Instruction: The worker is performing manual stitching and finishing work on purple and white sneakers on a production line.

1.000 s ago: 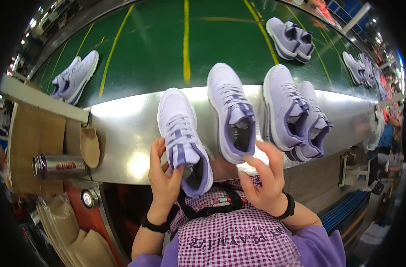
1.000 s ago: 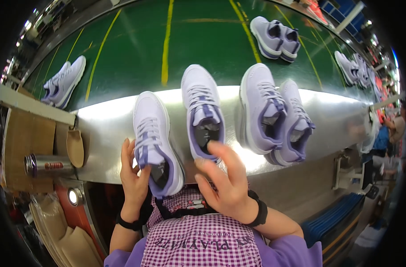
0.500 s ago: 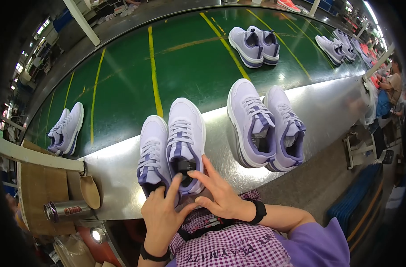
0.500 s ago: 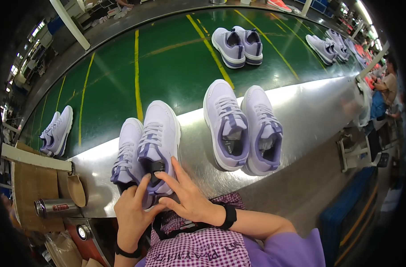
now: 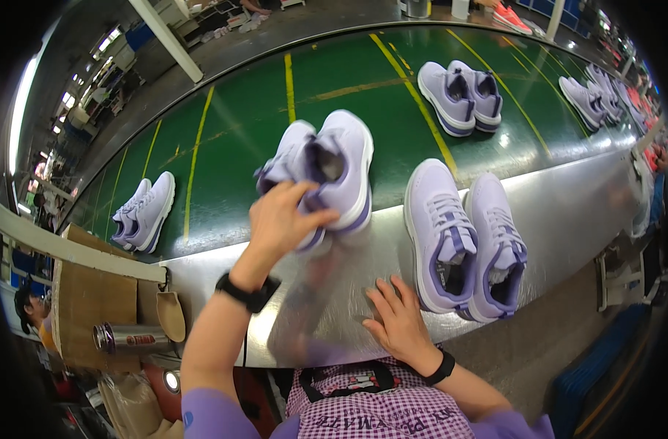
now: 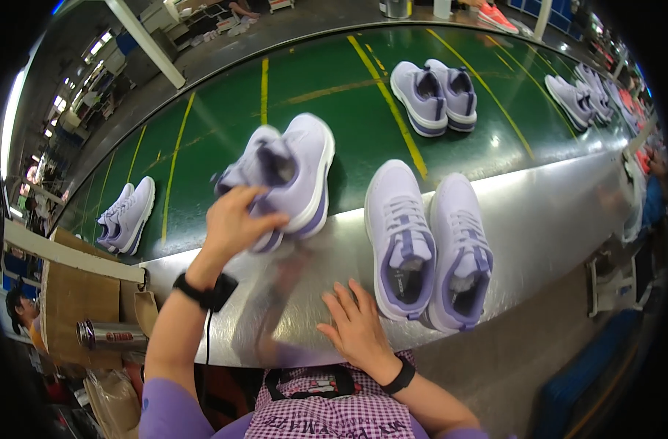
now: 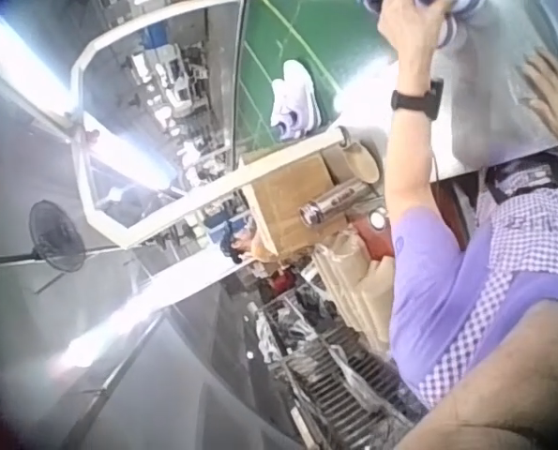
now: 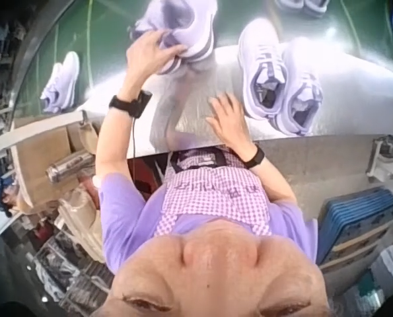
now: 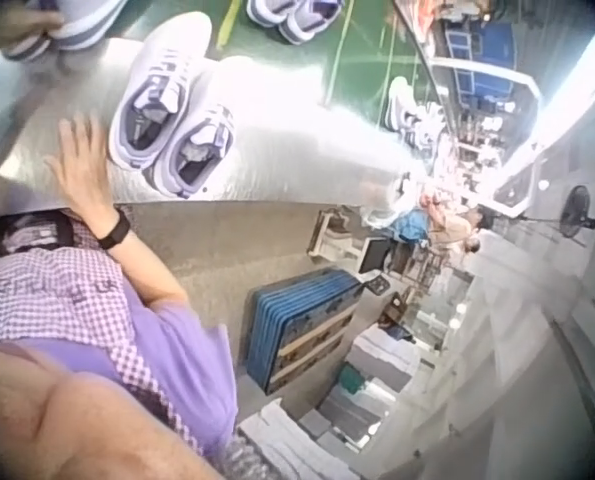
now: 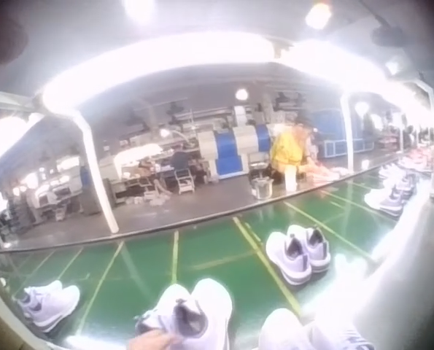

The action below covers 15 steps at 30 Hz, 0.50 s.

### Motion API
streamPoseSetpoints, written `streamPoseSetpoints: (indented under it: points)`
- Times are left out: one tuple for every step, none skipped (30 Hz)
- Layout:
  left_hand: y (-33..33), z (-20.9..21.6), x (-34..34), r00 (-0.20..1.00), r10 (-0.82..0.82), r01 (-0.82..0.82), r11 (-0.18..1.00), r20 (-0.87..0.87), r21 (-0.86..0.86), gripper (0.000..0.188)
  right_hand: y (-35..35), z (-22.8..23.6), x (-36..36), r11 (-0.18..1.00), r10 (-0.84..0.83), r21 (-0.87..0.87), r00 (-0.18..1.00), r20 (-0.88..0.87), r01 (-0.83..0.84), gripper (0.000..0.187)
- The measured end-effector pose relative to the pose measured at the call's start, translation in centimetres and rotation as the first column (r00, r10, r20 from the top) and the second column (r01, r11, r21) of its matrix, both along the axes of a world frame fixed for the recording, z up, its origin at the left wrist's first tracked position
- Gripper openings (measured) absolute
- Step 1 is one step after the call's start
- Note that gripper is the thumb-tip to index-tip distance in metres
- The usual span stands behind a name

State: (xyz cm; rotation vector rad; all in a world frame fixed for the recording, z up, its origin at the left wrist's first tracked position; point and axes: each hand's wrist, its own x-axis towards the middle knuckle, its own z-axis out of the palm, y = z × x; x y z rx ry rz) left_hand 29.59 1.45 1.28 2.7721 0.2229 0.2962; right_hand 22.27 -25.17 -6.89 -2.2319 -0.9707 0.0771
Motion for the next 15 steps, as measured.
streamPoseSetpoints:
  points:
    - [0.1, 0.0, 2.5, 1.000, 0.014, -0.014, 0.999, -0.021, 0.040, 0.060, 0.0, 0.0, 0.0, 1.000, -0.007, 0.017, 1.000, -0.010, 0.007, 0.048]
    - [0.2, 0.5, 4.9, 0.998, 0.046, -0.042, 0.995, -0.039, 0.091, 0.061, 0.0, 0.0, 0.0, 0.999, 0.036, 0.028, 0.999, 0.001, -0.036, 0.048]
    - [0.2, 1.1, 7.2, 0.998, 0.037, -0.034, 0.996, -0.040, 0.087, 0.061, -0.1, -0.1, -0.2, 1.000, -0.001, 0.016, 1.000, -0.016, 0.001, 0.047]
    - [-0.4, 1.9, 9.7, 0.998, 0.028, -0.025, 0.999, -0.052, 0.048, 0.062, -0.5, -0.1, -0.3, 0.999, -0.046, -0.005, 0.998, -0.031, 0.046, 0.046]
    - [0.3, 1.4, 11.9, 0.999, 0.010, -0.011, 0.999, 0.031, 0.043, 0.067, -0.7, -0.1, -0.4, 0.998, -0.057, 0.006, 0.998, -0.032, 0.057, 0.045]
    - [0.6, 0.1, 13.8, 0.985, 0.018, -0.036, 0.994, 0.173, 0.099, 0.073, -0.8, -0.1, -0.5, 1.000, -0.008, 0.012, 1.000, -0.029, 0.008, 0.045]
    - [-0.4, -0.2, 14.8, 0.978, 0.029, -0.057, 0.990, 0.207, 0.129, 0.078, -1.2, -0.3, -0.5, 0.999, -0.041, -0.008, 0.999, -0.025, 0.040, 0.045]
    - [-1.0, -1.0, 15.2, 0.973, -0.005, -0.024, 0.992, 0.232, 0.124, 0.077, -1.4, -0.4, -0.4, 0.997, -0.076, -0.028, 0.997, -0.019, 0.075, 0.044]
    - [-2.0, -1.4, 14.8, 0.978, -0.035, 0.028, 0.999, 0.205, 0.036, 0.072, -1.4, -0.1, -0.2, 0.996, -0.079, -0.037, 0.996, -0.032, 0.077, 0.043]
    - [-2.9, -2.5, 13.5, 0.956, -0.069, 0.087, 0.995, 0.285, -0.050, 0.067, -1.5, -0.1, -0.1, 0.998, -0.054, -0.037, 0.998, -0.037, 0.053, 0.043]
    - [-3.2, -3.6, 11.9, 0.948, -0.092, 0.112, 0.993, 0.304, -0.049, 0.063, -1.4, -0.1, -0.2, 0.998, -0.062, -0.034, 0.997, -0.036, 0.061, 0.042]
    - [-3.5, -4.4, 10.4, 0.938, -0.120, 0.143, 0.989, 0.325, -0.048, 0.060, -1.3, -0.1, -0.2, 0.997, -0.077, -0.032, 0.996, -0.034, 0.076, 0.042]
    - [-3.7, -5.3, 8.8, 0.939, -0.113, 0.137, 0.989, 0.324, -0.051, 0.060, -1.2, -0.2, -0.2, 0.997, -0.071, -0.035, 0.997, -0.035, 0.069, 0.042]
    - [-3.4, -5.9, 6.6, 0.927, -0.133, 0.165, 0.984, 0.351, -0.060, 0.058, -1.3, -0.3, -0.2, 0.998, -0.066, -0.025, 0.997, -0.027, 0.066, 0.042]
    - [-2.8, -6.2, 4.7, 0.913, -0.152, 0.191, 0.979, 0.380, -0.068, 0.055, -1.3, -0.4, -0.2, 0.998, -0.060, -0.015, 0.998, -0.017, 0.060, 0.041]
